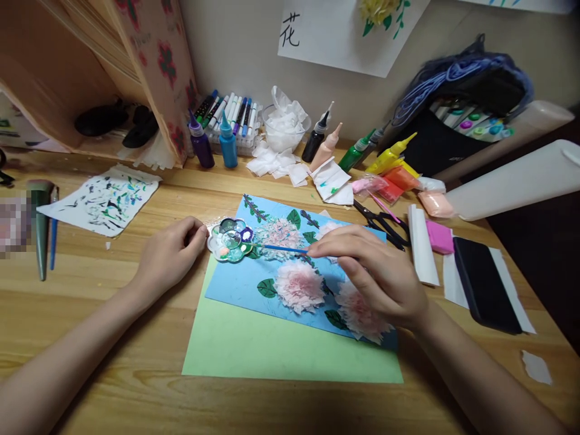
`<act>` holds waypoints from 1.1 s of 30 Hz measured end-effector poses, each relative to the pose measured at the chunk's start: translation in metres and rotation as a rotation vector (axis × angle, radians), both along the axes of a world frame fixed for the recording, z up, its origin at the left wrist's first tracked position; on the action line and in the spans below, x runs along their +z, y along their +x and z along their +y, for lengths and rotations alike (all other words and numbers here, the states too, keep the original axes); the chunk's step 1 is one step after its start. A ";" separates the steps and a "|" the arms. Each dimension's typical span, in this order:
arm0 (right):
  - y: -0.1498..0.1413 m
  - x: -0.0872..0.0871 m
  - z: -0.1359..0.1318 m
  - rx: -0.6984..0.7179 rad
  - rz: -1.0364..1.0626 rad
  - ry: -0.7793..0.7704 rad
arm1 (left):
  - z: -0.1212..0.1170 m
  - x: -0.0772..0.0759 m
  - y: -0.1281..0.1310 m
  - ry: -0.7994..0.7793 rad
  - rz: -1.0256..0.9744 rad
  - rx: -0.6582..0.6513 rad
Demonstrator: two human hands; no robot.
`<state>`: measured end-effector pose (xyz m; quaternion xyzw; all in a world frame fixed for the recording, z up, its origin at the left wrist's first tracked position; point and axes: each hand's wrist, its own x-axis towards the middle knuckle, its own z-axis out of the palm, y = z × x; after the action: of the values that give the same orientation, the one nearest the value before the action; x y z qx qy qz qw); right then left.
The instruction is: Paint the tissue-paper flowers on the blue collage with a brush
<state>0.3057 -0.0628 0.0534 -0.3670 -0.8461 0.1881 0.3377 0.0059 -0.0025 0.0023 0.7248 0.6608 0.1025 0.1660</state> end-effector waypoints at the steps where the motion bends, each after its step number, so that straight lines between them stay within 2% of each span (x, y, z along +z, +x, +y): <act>1: -0.003 -0.001 0.001 0.004 -0.010 -0.001 | 0.000 0.000 0.000 -0.003 -0.004 -0.002; 14: -0.019 -0.012 0.004 0.006 -0.050 0.019 | 0.000 -0.002 -0.002 0.008 -0.045 -0.036; 27: -0.016 -0.016 0.004 0.021 0.016 -0.118 | -0.001 -0.001 -0.002 0.012 -0.056 -0.061; 33: -0.017 -0.018 0.004 -0.050 0.041 -0.141 | -0.001 -0.001 -0.001 0.020 -0.060 -0.056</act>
<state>0.2888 -0.0592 0.0355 -0.4070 -0.8143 0.2460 0.3328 0.0046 -0.0038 0.0013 0.7411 0.6340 0.1262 0.1813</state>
